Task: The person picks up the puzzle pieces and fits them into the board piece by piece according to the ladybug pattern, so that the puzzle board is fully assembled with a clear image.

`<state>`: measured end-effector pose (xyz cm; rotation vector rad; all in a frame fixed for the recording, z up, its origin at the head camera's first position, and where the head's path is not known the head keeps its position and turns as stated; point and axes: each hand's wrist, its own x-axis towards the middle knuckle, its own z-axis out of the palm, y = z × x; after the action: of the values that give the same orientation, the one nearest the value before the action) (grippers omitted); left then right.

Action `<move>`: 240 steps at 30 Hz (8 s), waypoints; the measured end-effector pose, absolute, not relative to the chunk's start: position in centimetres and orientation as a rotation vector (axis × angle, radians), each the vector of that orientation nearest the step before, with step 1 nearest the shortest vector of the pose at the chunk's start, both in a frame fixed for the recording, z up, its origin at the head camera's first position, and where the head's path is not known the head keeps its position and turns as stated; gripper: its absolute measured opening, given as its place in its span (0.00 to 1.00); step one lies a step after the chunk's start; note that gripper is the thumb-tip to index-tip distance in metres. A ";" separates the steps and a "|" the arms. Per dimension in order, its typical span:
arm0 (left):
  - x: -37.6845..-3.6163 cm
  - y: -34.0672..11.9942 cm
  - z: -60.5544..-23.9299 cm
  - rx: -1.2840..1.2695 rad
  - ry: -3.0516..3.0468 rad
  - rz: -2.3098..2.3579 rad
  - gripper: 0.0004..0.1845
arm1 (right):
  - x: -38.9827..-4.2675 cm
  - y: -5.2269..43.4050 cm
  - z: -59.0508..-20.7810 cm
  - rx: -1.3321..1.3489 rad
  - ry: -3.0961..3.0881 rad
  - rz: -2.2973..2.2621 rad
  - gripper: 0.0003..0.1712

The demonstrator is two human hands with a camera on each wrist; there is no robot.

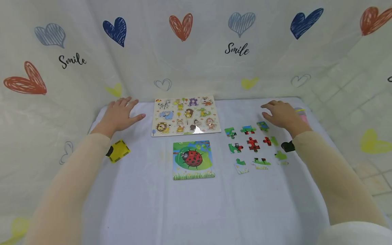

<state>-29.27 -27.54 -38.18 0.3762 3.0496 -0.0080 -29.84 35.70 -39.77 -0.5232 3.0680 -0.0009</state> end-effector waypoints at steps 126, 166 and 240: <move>-16.6 -16.1 -44.8 0.792 2.631 0.428 0.61 | -24.1 17.8 -43.1 -0.979 2.909 -0.267 0.25; -16.8 -16.5 -45.1 0.830 2.638 0.463 0.61 | -22.5 8.7 -44.7 -1.235 2.768 -0.251 0.23; -16.7 -16.1 -44.5 0.821 2.605 0.428 0.59 | -23.1 9.5 -42.8 -1.001 2.734 -0.352 0.23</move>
<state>-16.68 -16.13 -44.48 0.8208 2.6046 0.4284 -23.07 9.47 -42.81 -1.0012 2.7335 -0.3519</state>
